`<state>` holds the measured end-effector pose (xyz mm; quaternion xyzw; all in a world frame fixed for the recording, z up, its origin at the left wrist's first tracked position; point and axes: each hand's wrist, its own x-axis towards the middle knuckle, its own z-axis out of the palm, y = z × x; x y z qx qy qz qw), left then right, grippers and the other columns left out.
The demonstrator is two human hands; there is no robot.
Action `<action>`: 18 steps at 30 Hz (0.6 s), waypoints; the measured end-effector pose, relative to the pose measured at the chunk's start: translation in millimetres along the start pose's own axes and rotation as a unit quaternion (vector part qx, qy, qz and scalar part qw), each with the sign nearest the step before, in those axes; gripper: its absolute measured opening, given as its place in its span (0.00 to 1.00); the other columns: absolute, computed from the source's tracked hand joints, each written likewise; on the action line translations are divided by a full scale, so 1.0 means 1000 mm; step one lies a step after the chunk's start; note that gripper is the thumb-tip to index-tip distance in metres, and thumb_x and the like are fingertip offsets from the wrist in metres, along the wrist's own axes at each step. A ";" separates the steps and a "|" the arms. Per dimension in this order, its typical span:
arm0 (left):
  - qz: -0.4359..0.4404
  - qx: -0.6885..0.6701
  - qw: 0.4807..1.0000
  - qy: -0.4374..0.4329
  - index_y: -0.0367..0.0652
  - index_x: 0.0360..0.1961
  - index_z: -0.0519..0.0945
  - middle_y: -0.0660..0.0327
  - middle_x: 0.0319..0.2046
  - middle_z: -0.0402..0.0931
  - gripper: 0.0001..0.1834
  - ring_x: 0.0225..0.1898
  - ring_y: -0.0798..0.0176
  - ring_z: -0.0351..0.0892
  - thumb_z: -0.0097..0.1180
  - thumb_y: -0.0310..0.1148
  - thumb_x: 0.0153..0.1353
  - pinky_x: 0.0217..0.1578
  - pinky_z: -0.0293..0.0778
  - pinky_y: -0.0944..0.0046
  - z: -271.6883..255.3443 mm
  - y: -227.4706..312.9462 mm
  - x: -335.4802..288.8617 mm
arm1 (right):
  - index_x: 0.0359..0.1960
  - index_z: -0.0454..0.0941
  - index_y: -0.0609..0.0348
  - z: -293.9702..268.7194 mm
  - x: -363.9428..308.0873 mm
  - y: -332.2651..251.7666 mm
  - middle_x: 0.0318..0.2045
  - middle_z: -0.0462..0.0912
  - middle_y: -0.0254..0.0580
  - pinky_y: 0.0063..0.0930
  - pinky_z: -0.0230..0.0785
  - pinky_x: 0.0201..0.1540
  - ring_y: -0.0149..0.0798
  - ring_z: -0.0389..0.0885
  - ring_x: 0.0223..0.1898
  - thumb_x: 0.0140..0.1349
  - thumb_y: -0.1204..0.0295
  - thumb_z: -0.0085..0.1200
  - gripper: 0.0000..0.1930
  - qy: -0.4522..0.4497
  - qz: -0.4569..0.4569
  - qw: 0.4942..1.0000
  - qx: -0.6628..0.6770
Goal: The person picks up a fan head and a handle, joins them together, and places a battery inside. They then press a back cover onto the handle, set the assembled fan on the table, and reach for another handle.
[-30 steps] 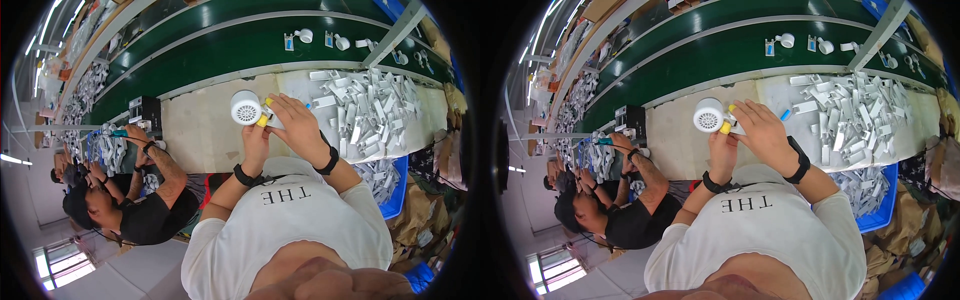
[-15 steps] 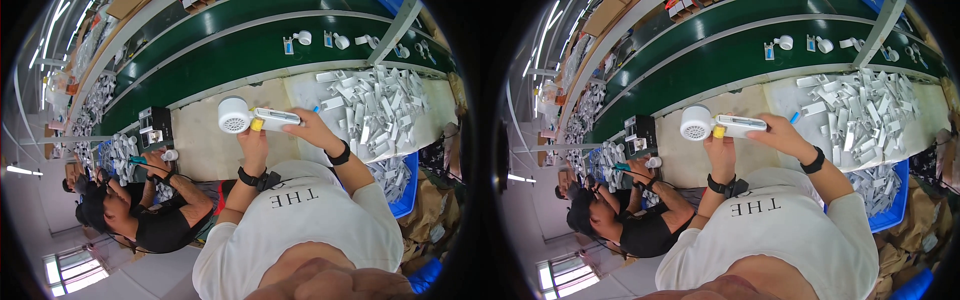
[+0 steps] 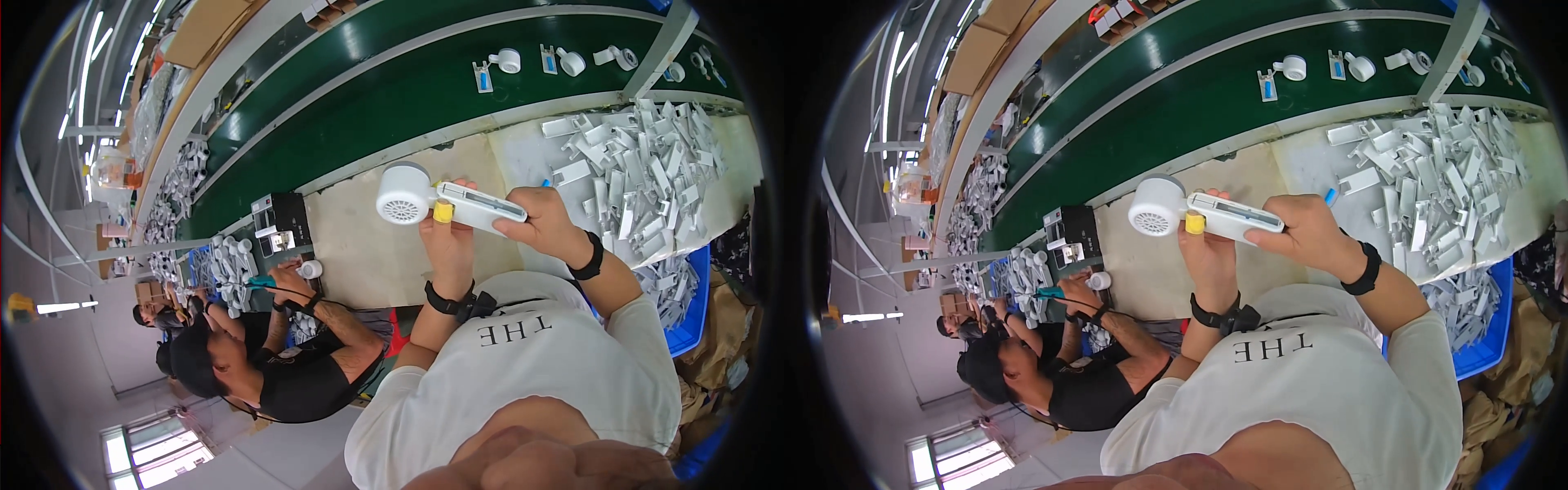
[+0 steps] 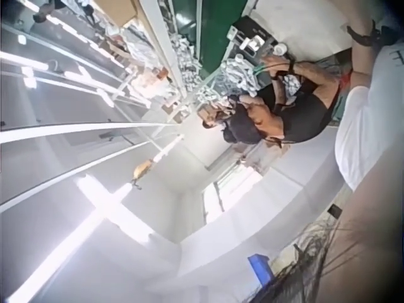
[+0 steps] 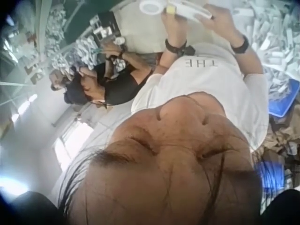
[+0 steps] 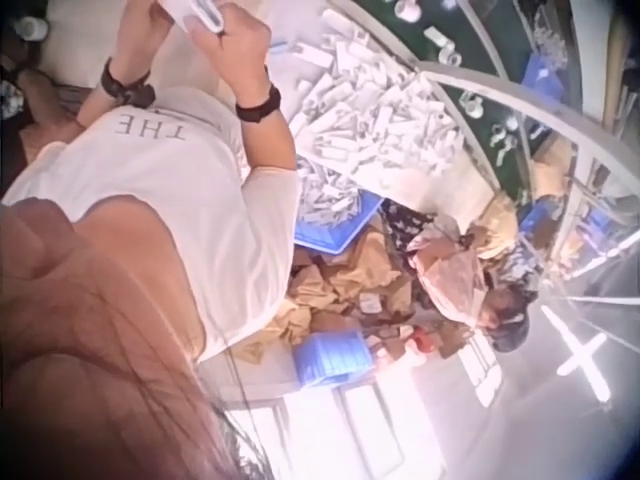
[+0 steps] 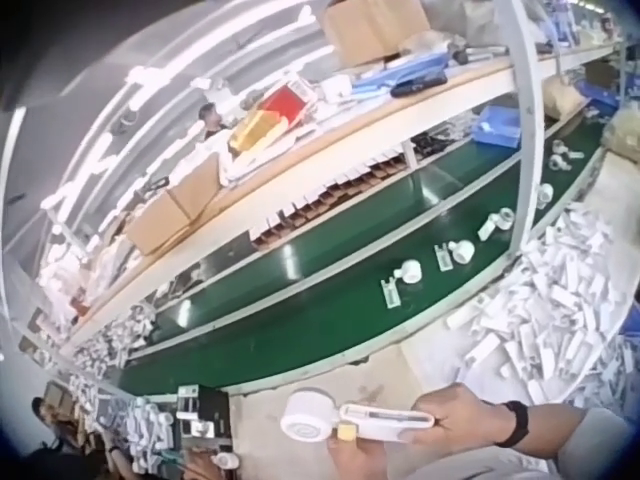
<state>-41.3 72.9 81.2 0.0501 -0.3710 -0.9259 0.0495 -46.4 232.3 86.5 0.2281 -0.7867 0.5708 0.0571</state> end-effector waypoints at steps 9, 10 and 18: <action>-0.172 0.081 0.977 0.101 0.32 0.46 0.68 0.53 0.41 0.73 0.13 0.42 0.58 0.75 0.44 0.27 0.61 0.47 0.70 0.61 -0.097 -0.044 0.026 | 0.18 0.71 0.59 0.069 -0.024 0.096 0.16 0.72 0.49 0.37 0.65 0.24 0.53 0.73 0.21 0.51 0.50 0.53 0.22 -0.143 0.180 0.971 -0.063; -0.174 0.078 0.975 0.112 0.32 0.46 0.68 0.53 0.41 0.73 0.13 0.42 0.58 0.75 0.44 0.27 0.61 0.47 0.70 0.61 -0.099 -0.046 0.031 | 0.18 0.71 0.59 0.068 -0.019 0.101 0.16 0.72 0.49 0.37 0.65 0.24 0.53 0.73 0.21 0.51 0.50 0.53 0.22 -0.153 0.185 0.969 -0.059; -0.114 -0.003 0.992 0.055 0.37 0.47 0.68 0.56 0.43 0.73 0.16 0.46 0.59 0.74 0.49 0.32 0.60 0.48 0.70 0.60 -0.094 -0.029 0.075 | 0.29 0.72 0.61 0.068 0.034 0.096 0.21 0.75 0.44 0.29 0.66 0.26 0.43 0.74 0.23 0.48 0.58 0.60 0.18 -0.081 0.146 0.986 0.020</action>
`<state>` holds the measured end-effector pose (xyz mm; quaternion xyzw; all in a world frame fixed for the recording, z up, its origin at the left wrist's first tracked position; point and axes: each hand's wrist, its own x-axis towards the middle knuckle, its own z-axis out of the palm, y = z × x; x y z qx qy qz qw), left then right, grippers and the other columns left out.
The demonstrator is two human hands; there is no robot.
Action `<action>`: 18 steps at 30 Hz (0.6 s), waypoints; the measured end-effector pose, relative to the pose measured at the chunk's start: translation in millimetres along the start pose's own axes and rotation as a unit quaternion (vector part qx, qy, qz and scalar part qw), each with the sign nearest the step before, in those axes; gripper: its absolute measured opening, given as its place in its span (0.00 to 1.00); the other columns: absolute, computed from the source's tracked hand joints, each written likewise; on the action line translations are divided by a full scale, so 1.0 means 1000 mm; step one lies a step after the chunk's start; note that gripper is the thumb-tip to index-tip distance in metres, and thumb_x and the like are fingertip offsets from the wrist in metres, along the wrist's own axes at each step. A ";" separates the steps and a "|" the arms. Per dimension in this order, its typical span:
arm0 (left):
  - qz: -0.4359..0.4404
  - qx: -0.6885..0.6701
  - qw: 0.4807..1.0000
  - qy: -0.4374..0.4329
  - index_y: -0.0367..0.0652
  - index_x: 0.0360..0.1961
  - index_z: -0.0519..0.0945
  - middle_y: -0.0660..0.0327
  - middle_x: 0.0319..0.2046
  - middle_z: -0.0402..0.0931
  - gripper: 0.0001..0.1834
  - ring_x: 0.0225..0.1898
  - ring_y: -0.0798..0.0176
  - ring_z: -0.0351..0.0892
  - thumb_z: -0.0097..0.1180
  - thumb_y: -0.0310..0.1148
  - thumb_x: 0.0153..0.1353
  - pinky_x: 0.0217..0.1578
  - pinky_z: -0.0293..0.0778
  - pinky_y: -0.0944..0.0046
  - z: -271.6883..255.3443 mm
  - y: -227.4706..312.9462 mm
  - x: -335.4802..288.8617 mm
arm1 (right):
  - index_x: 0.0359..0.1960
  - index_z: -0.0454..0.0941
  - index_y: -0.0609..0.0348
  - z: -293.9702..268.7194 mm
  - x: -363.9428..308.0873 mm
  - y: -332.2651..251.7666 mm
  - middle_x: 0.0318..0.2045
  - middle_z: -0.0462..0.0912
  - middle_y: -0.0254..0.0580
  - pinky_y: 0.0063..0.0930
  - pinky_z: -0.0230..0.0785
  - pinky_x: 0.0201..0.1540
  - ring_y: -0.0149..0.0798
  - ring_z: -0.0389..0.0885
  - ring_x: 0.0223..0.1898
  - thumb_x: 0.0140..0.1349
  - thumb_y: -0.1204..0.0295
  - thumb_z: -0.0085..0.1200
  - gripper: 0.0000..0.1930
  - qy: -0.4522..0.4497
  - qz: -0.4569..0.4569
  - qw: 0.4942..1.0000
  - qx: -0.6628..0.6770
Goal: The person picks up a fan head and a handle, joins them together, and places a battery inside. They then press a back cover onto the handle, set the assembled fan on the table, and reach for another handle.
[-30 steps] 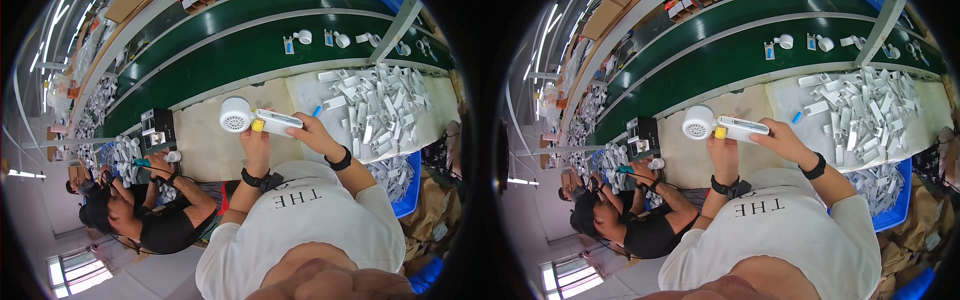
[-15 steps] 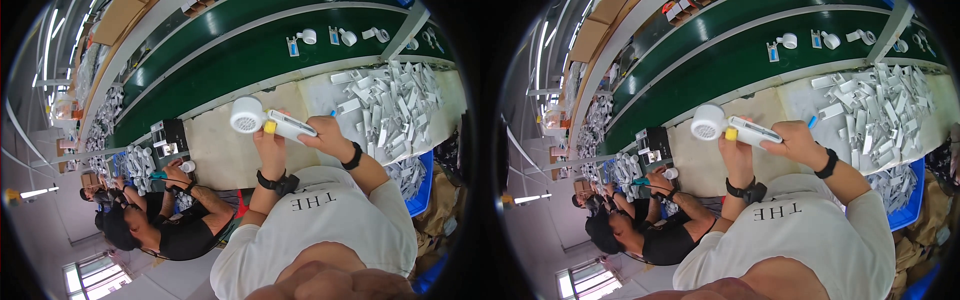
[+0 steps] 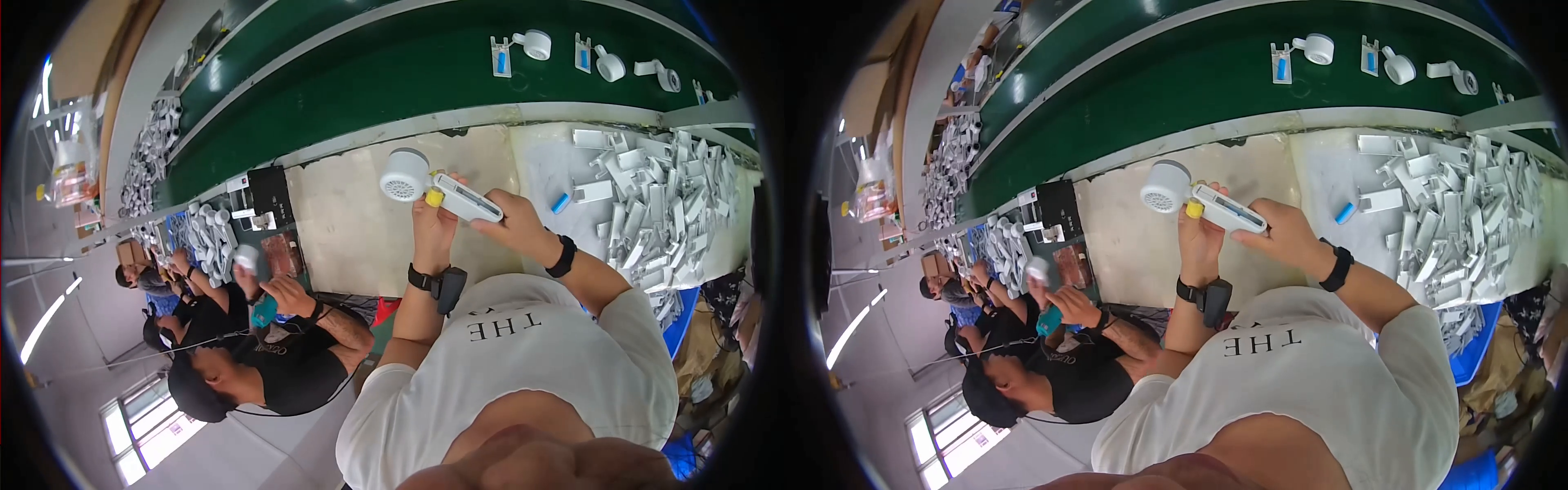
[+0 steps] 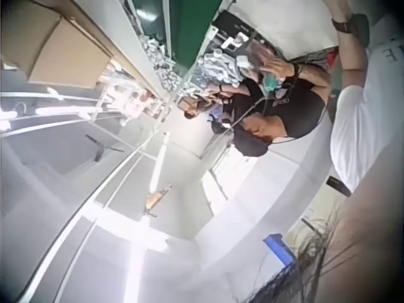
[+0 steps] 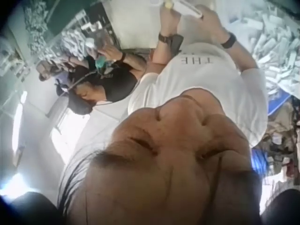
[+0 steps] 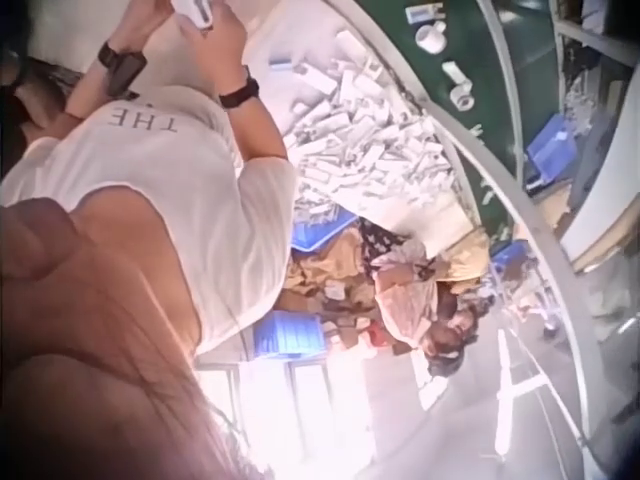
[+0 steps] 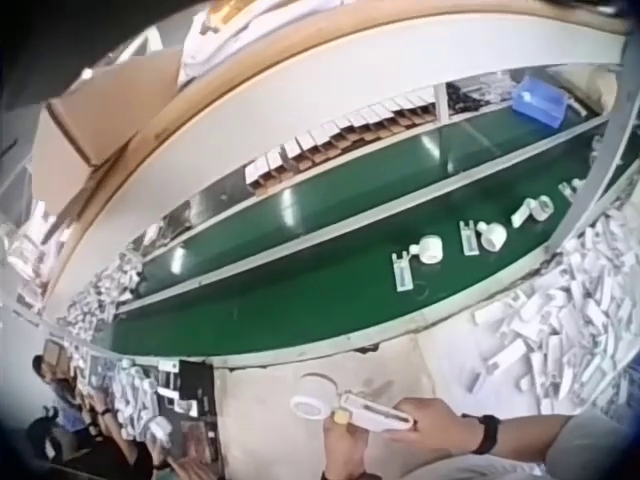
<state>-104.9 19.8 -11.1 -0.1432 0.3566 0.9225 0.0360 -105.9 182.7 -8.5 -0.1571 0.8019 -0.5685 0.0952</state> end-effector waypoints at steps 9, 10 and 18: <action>-0.015 -0.022 1.000 0.016 0.38 0.44 0.71 0.55 0.41 0.74 0.14 0.45 0.58 0.75 0.50 0.33 0.60 0.46 0.72 0.60 -0.005 -0.008 0.006 | 0.31 0.72 0.63 0.008 0.003 -0.011 0.22 0.75 0.45 0.26 0.66 0.29 0.39 0.76 0.25 0.50 0.60 0.59 0.18 -0.017 0.126 0.980 0.155; -0.016 -0.034 0.999 -0.002 0.38 0.44 0.71 0.55 0.41 0.74 0.13 0.45 0.57 0.75 0.50 0.32 0.60 0.47 0.72 0.60 -0.004 -0.008 0.006 | 0.31 0.72 0.63 0.009 0.003 -0.014 0.23 0.76 0.44 0.25 0.66 0.29 0.38 0.76 0.26 0.50 0.61 0.59 0.17 0.017 0.111 0.979 0.171; -0.039 0.042 0.998 -0.029 0.36 0.47 0.68 0.52 0.42 0.74 0.17 0.45 0.54 0.74 0.51 0.30 0.58 0.47 0.71 0.57 0.015 0.008 -0.007 | 0.32 0.72 0.64 -0.015 0.002 -0.009 0.23 0.75 0.42 0.22 0.65 0.29 0.32 0.73 0.25 0.49 0.65 0.60 0.16 -0.043 0.089 0.984 0.149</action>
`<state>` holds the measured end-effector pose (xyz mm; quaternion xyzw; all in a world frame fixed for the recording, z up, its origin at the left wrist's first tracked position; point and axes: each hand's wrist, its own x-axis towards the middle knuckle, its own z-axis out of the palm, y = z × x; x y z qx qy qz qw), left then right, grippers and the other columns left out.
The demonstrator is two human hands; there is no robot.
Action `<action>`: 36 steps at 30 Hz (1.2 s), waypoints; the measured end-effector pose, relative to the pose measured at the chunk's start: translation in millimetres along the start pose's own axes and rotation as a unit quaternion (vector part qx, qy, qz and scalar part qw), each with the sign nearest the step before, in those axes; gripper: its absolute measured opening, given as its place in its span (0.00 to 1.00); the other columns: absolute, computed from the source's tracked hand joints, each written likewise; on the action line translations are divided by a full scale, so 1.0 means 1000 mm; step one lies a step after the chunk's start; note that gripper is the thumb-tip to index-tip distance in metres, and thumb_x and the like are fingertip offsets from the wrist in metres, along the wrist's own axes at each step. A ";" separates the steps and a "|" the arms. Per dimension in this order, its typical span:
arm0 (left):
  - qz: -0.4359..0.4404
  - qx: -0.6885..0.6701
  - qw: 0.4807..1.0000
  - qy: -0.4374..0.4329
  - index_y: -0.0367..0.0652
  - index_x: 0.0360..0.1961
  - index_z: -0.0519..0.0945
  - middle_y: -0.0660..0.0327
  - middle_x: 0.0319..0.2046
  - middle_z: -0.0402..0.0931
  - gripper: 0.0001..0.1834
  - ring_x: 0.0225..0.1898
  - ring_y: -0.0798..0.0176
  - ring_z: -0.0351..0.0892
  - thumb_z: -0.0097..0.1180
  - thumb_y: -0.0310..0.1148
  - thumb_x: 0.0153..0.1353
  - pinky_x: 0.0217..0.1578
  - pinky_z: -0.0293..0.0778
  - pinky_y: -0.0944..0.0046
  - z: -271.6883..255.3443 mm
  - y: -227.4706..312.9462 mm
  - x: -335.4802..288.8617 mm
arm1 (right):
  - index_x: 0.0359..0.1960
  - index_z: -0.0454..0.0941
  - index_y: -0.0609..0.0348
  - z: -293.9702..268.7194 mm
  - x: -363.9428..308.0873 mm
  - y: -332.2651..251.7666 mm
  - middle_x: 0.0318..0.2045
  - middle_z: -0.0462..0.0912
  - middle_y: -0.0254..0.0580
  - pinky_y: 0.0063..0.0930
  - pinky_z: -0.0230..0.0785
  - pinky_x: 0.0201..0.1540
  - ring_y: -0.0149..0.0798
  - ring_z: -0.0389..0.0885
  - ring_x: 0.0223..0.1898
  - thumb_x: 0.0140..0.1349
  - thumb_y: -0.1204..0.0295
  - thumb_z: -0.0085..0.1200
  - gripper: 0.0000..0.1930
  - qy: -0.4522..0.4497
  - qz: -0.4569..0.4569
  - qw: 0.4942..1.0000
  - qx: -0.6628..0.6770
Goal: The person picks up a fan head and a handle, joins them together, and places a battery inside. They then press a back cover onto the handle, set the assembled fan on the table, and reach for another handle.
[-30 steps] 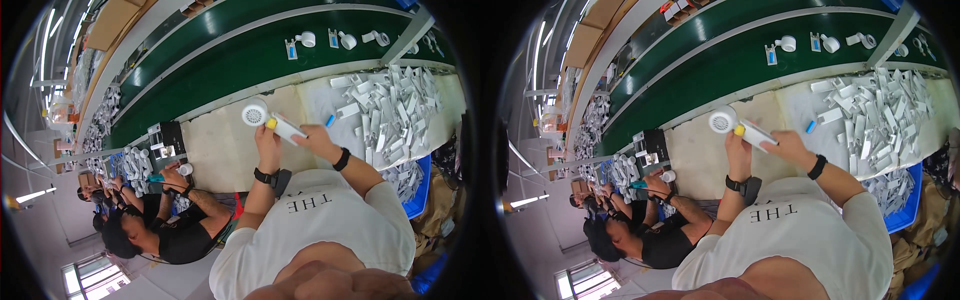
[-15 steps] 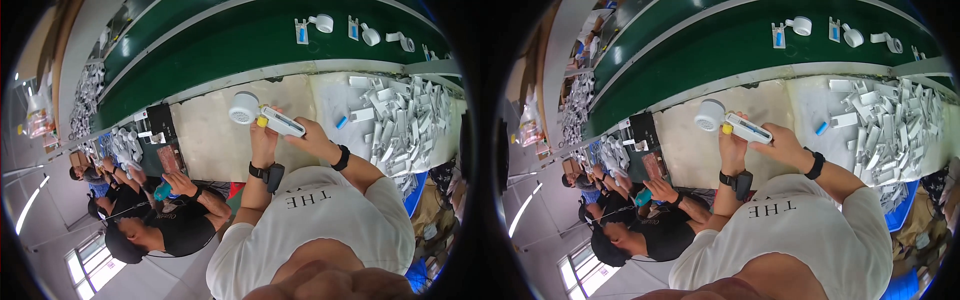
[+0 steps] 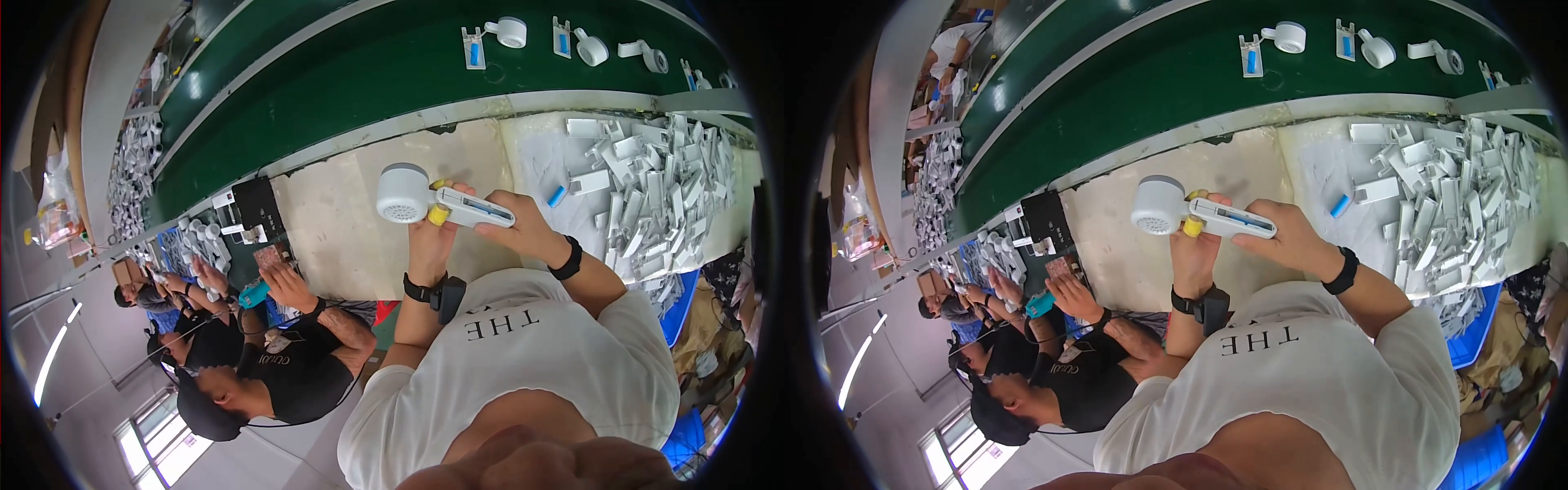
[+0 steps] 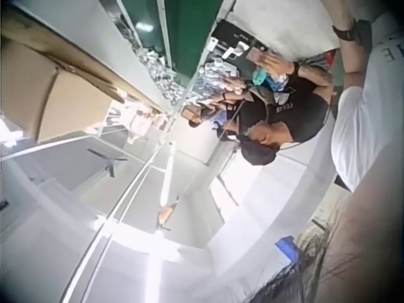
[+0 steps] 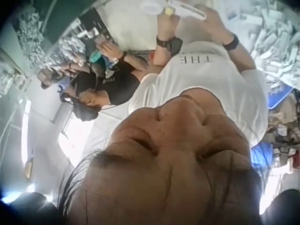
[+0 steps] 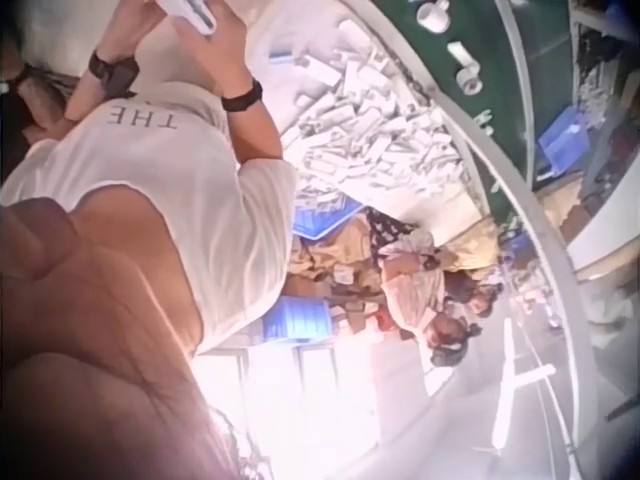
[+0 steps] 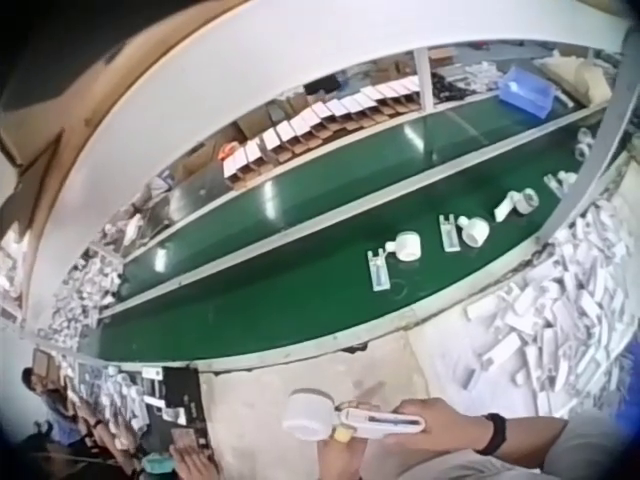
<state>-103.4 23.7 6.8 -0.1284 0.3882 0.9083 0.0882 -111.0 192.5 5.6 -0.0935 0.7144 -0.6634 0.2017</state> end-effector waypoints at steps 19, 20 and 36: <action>0.062 -0.013 0.997 0.040 0.39 0.54 0.66 0.59 0.52 0.68 0.20 0.50 0.65 0.69 0.48 0.27 0.60 0.43 0.69 0.67 0.026 -0.020 -0.022 | 0.45 0.69 0.59 0.007 -0.004 -0.025 0.47 0.73 0.44 0.43 0.59 0.55 0.45 0.72 0.47 0.42 0.71 0.60 0.25 0.151 -0.304 0.878 -0.338; 0.067 -0.015 0.997 0.039 0.39 0.54 0.66 0.59 0.52 0.68 0.20 0.50 0.65 0.69 0.48 0.27 0.60 0.43 0.69 0.67 0.030 -0.018 -0.025 | 0.45 0.69 0.60 0.005 -0.006 -0.027 0.48 0.73 0.44 0.43 0.59 0.55 0.45 0.71 0.48 0.43 0.72 0.60 0.24 0.154 -0.324 0.875 -0.325; 0.094 0.026 0.995 -0.008 0.35 0.55 0.63 0.52 0.52 0.67 0.21 0.50 0.60 0.70 0.47 0.30 0.61 0.47 0.71 0.63 0.047 -0.002 -0.050 | 0.42 0.71 0.57 -0.005 -0.043 -0.053 0.48 0.74 0.41 0.45 0.59 0.53 0.45 0.69 0.53 0.41 0.70 0.61 0.23 0.107 -0.409 0.845 -0.327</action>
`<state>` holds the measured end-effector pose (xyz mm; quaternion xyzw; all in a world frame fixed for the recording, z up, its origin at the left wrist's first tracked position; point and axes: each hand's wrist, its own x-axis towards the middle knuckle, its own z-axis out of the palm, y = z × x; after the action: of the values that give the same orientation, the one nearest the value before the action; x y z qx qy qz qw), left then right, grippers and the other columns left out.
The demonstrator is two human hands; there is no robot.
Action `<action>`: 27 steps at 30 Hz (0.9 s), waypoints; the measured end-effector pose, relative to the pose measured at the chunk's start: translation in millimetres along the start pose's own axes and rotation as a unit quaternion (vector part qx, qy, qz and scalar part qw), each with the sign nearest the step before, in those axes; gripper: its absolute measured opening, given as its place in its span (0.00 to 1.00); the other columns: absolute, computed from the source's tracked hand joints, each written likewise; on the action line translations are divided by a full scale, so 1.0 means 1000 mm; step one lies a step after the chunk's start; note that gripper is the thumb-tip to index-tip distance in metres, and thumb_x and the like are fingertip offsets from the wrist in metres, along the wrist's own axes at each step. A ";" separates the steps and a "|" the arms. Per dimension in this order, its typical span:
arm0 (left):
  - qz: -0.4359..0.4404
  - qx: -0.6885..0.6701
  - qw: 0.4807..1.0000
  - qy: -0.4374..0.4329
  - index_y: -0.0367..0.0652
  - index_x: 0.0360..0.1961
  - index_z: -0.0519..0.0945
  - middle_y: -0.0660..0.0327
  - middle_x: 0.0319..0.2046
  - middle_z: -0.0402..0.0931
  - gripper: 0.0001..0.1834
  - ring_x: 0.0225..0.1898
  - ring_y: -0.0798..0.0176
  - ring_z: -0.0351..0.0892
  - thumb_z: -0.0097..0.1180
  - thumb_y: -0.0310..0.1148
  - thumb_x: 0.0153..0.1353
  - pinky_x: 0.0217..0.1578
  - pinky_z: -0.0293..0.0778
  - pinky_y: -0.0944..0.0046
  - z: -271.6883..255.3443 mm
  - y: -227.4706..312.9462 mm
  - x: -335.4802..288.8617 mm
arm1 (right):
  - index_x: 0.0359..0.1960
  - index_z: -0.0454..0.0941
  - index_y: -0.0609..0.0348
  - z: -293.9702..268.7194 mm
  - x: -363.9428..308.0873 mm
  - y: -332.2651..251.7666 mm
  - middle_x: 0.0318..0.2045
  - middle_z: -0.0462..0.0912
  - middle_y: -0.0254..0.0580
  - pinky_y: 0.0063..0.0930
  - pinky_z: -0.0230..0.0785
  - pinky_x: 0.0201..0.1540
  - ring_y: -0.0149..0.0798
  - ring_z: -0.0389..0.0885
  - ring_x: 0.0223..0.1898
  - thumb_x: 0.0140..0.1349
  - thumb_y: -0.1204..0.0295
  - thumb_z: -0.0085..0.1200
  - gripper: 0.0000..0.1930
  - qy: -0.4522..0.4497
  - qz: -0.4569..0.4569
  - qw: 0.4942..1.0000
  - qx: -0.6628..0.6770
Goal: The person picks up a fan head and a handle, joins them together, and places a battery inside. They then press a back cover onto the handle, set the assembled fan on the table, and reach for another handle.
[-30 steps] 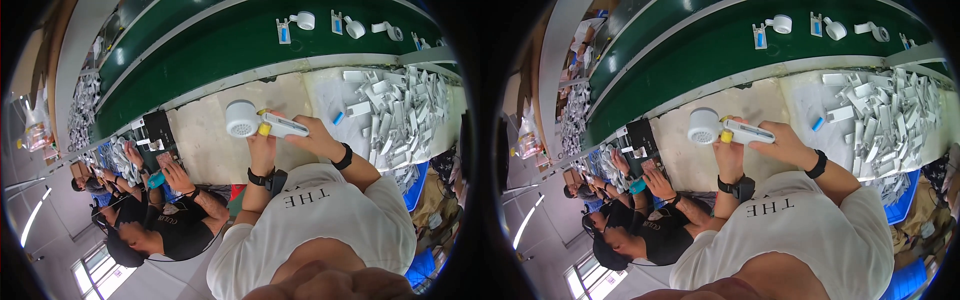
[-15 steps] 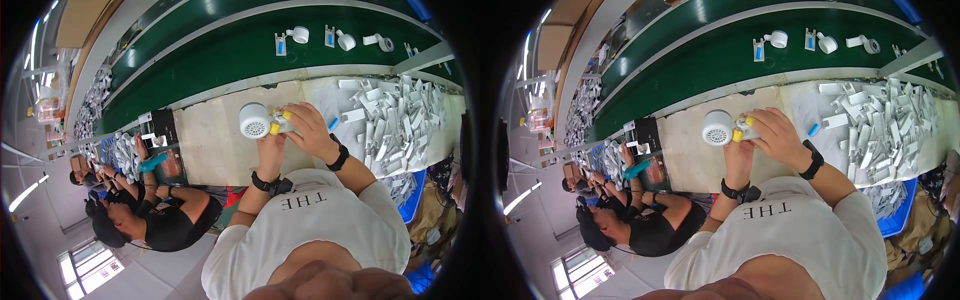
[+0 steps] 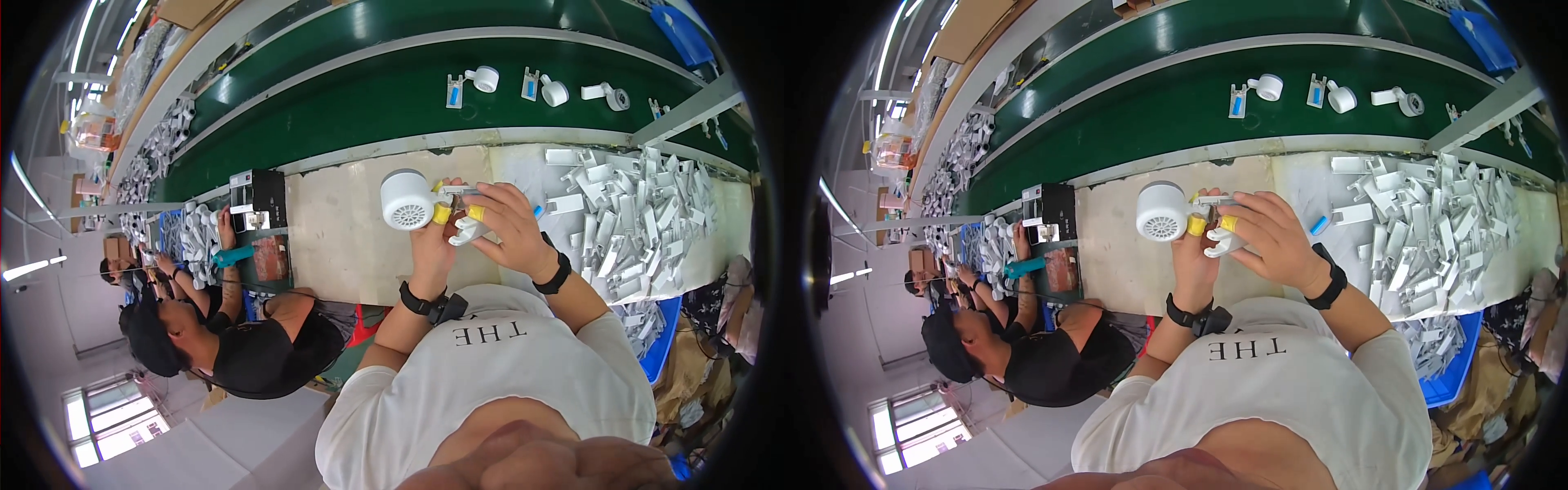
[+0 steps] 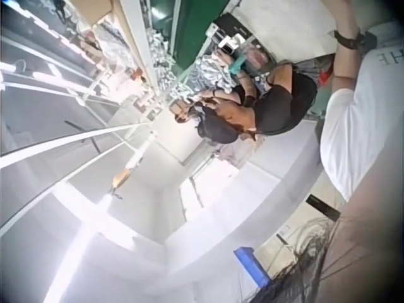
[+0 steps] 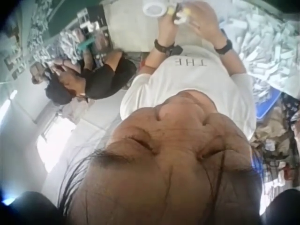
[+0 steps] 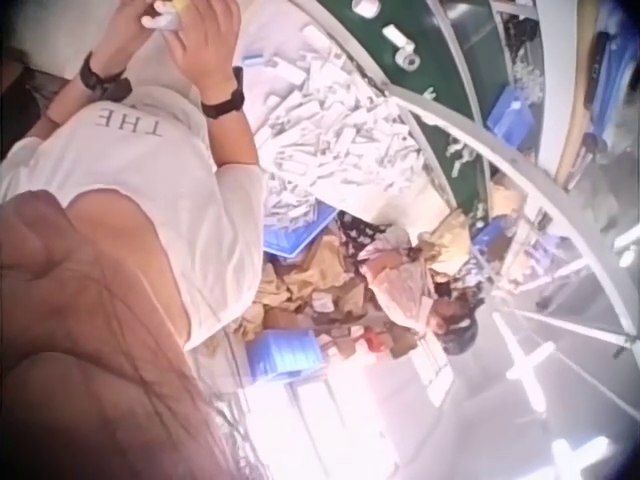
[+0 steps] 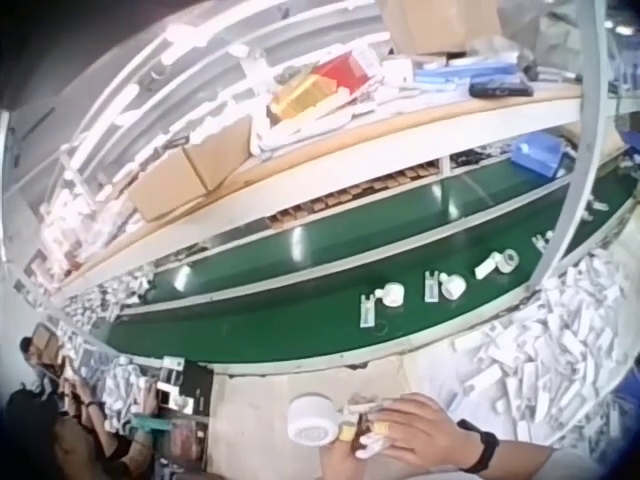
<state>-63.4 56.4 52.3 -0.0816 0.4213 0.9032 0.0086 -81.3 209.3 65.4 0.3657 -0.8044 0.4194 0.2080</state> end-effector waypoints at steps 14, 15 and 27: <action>0.038 0.179 0.982 -0.044 0.33 0.55 0.62 0.51 0.52 0.67 0.22 0.53 0.58 0.67 0.47 0.24 0.58 0.53 0.65 0.62 0.000 0.002 -0.008 | 0.45 0.70 0.58 -0.015 -0.002 -0.007 0.47 0.74 0.43 0.43 0.59 0.51 0.48 0.71 0.47 0.43 0.71 0.60 0.24 -0.069 0.071 0.992 0.082; 0.036 0.178 0.982 -0.045 0.33 0.55 0.62 0.51 0.52 0.67 0.22 0.53 0.58 0.67 0.47 0.24 0.58 0.53 0.65 0.62 -0.003 0.003 -0.008 | 0.45 0.70 0.58 -0.017 -0.002 -0.007 0.47 0.74 0.43 0.43 0.59 0.51 0.48 0.71 0.47 0.43 0.71 0.60 0.24 -0.069 0.073 0.992 0.082; -0.009 -0.031 0.999 -0.029 0.39 0.55 0.63 0.55 0.54 0.65 0.22 0.54 0.61 0.67 0.50 0.27 0.59 0.51 0.67 0.60 0.000 -0.008 -0.003 | 0.48 0.69 0.57 -0.011 0.003 -0.013 0.50 0.73 0.45 0.37 0.64 0.49 0.47 0.70 0.53 0.43 0.73 0.61 0.26 -0.031 0.089 0.991 -0.092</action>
<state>-60.1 61.7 47.3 -0.0596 0.3916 0.9178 0.0258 -72.8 212.1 80.4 0.2850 -0.8749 0.3488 0.1778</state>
